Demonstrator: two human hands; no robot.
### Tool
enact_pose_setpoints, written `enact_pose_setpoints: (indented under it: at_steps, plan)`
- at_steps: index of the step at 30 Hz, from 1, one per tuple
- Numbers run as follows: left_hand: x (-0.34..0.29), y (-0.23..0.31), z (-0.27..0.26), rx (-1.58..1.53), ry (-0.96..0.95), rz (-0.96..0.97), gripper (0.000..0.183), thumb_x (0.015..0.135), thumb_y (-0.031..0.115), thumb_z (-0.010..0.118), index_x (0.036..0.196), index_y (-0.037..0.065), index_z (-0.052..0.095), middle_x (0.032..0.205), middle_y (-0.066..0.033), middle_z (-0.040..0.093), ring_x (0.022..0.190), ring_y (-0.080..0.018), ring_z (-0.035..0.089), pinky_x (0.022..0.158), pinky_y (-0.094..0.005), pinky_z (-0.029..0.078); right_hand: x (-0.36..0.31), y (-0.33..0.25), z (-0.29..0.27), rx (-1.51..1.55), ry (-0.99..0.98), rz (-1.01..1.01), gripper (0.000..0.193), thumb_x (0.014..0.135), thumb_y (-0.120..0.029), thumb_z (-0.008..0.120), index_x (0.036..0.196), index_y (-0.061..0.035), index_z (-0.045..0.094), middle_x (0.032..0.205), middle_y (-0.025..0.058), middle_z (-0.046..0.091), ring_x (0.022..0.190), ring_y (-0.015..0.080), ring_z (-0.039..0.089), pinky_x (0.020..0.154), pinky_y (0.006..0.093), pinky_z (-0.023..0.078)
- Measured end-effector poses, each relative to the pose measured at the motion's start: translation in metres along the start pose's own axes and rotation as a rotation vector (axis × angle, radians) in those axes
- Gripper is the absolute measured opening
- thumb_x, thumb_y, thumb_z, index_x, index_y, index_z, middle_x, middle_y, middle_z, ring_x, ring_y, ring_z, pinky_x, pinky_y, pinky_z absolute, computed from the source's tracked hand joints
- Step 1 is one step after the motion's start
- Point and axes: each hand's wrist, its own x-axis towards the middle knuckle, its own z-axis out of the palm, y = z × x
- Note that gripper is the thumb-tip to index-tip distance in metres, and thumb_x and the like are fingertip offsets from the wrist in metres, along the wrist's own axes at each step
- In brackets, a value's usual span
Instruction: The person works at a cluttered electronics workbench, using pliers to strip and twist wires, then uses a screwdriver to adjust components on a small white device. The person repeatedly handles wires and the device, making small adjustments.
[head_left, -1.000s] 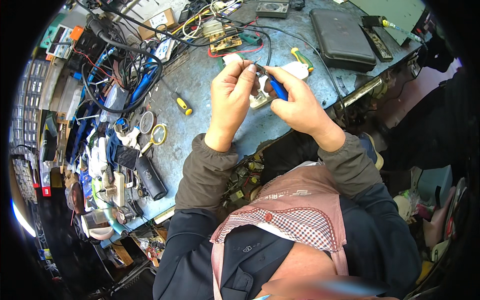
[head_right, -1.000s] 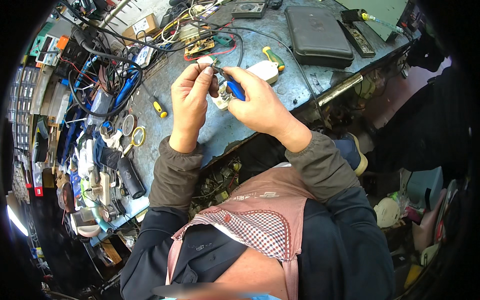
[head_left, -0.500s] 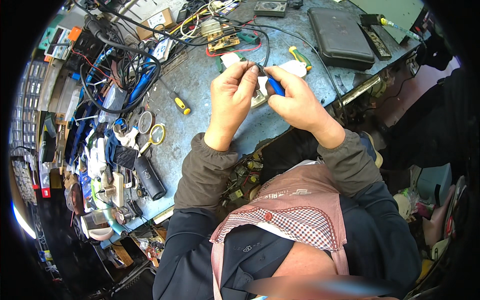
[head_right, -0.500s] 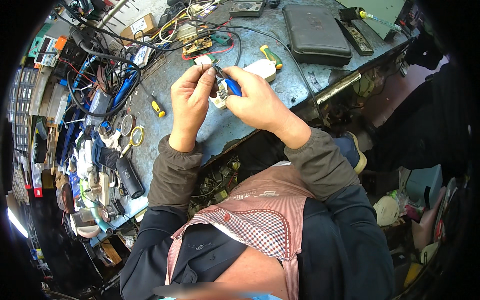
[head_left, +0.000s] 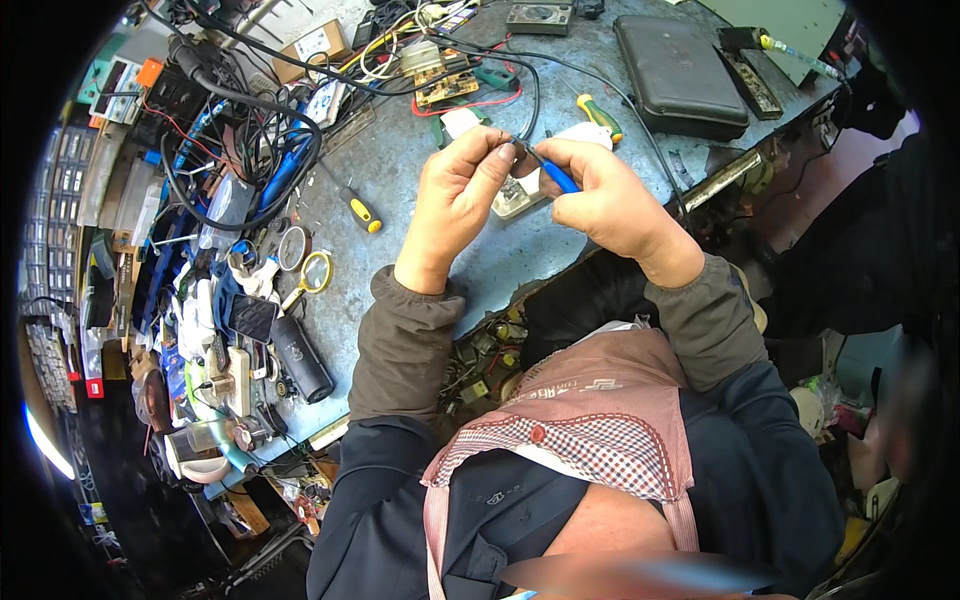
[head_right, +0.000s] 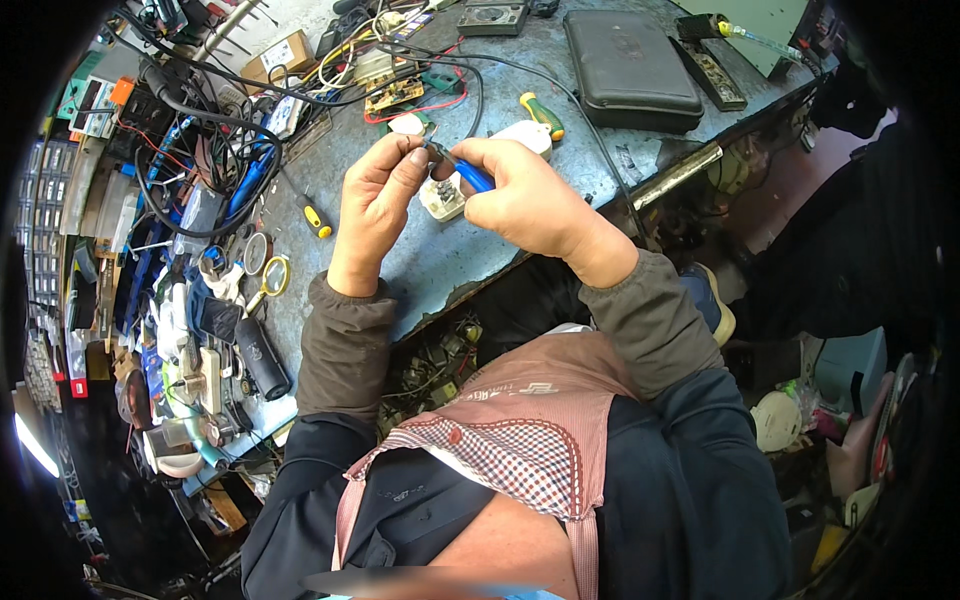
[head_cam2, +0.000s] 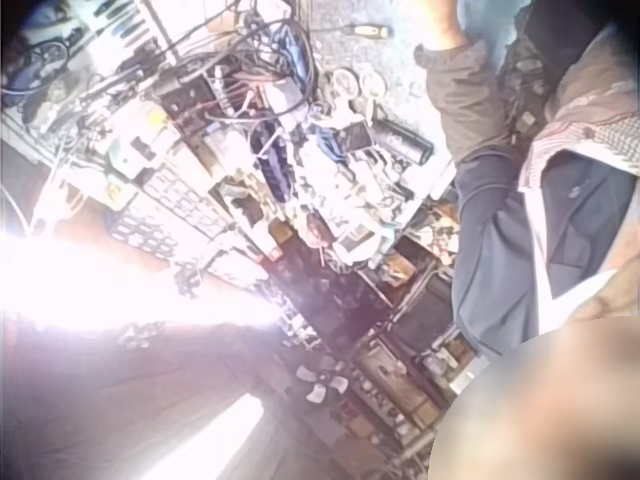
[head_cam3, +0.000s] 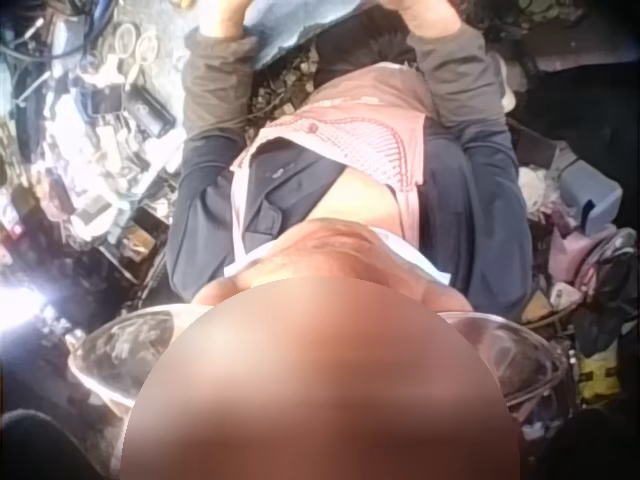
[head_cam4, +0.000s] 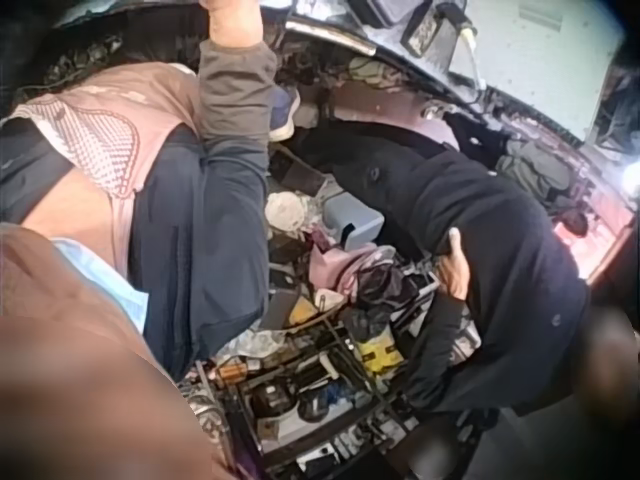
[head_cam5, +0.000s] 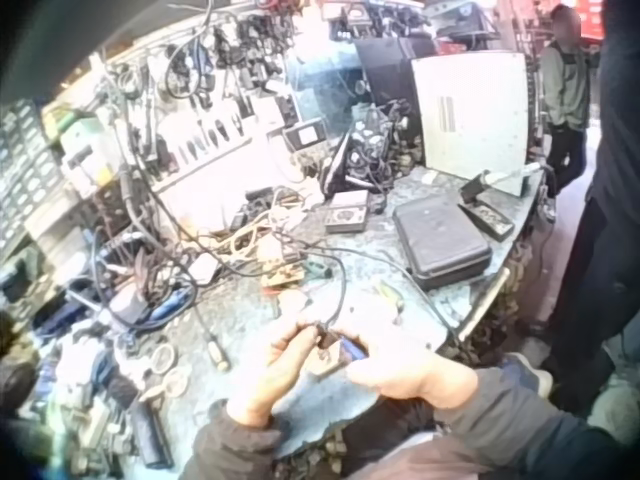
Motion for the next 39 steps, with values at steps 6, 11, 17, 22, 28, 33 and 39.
enact_pose_setpoints:
  at_steps: [6,11,17,22,28,33,39]
  plan:
    - [-0.002,-0.009,0.005,-0.001,0.068,0.013,0.015,0.113,0.011,0.067,0.117,-0.003,0.073,0.103,-0.004,0.079,0.097,-0.0103,0.071,0.086,-0.0281,0.057,0.0,0.006,0.011,-0.197,0.108,-0.102,0.046,0.082,-0.001,0.061,0.128,0.0056,0.065,0.097,0.0063,0.065,0.088,0.017,0.057,0.079,0.0335,0.05]
    - [-0.002,-0.006,0.004,0.041,0.07,-0.005,0.015,0.114,0.01,0.067,0.117,-0.003,0.073,0.101,-0.0033,0.078,0.094,-0.009,0.069,0.084,-0.0275,0.056,0.001,0.006,0.01,-0.31,0.128,-0.138,0.051,0.082,0.0,0.06,0.133,0.0055,0.063,0.099,0.0096,0.064,0.091,0.0183,0.058,0.082,0.034,0.051]
    - [-0.003,-0.006,0.006,0.029,0.091,-0.033,0.014,0.112,0.01,0.069,0.115,-0.002,0.073,0.097,-0.0018,0.075,0.092,-0.0084,0.065,0.082,-0.0279,0.055,0.002,0.001,0.012,-0.346,0.149,-0.142,0.038,0.084,-0.004,0.062,0.122,0.0036,0.067,0.097,0.0226,0.072,0.09,0.0347,0.07,0.084,0.0432,0.055]
    - [-0.002,0.011,-0.002,0.104,-0.12,-0.061,0.032,0.097,0.012,0.089,0.088,0.005,0.059,0.083,0.0052,0.058,0.08,-0.0041,0.048,0.066,-0.0272,0.043,0.004,0.014,0.001,0.15,-0.092,-0.023,0.036,0.078,0.0,0.062,0.114,0.0036,0.07,0.092,0.0035,0.065,0.085,0.0137,0.058,0.074,0.0315,0.048]
    - [-0.001,-0.016,0.004,0.077,0.028,-0.107,0.048,0.087,0.007,0.093,0.077,0.01,0.047,0.075,0.0092,0.045,0.075,-0.0036,0.038,0.06,-0.0278,0.033,-0.003,0.018,0.02,0.485,0.011,0.047,0.041,0.077,0.005,0.061,0.117,0.0069,0.07,0.101,-0.0002,0.064,0.091,0.0081,0.056,0.075,0.0251,0.046]
    - [0.002,-0.019,0.003,-0.015,0.049,-0.128,0.046,0.086,0.005,0.092,0.077,0.011,0.048,0.077,0.0094,0.047,0.076,-0.0036,0.04,0.06,-0.0274,0.034,-0.002,0.025,0.035,0.549,0.123,0.005,0.046,0.079,0.008,0.06,0.124,0.0074,0.07,0.102,0.0006,0.065,0.091,0.0086,0.059,0.073,0.024,0.046]
    - [0.002,-0.027,0.005,0.069,0.039,-0.111,0.042,0.093,0.005,0.091,0.082,0.012,0.052,0.079,0.0105,0.045,0.074,-0.0035,0.039,0.061,-0.026,0.035,0.003,0.031,0.046,0.64,0.311,-0.023,0.047,0.079,0.009,0.063,0.126,0.0062,0.064,0.097,0.0011,0.061,0.084,0.0093,0.058,0.067,0.0258,0.045]
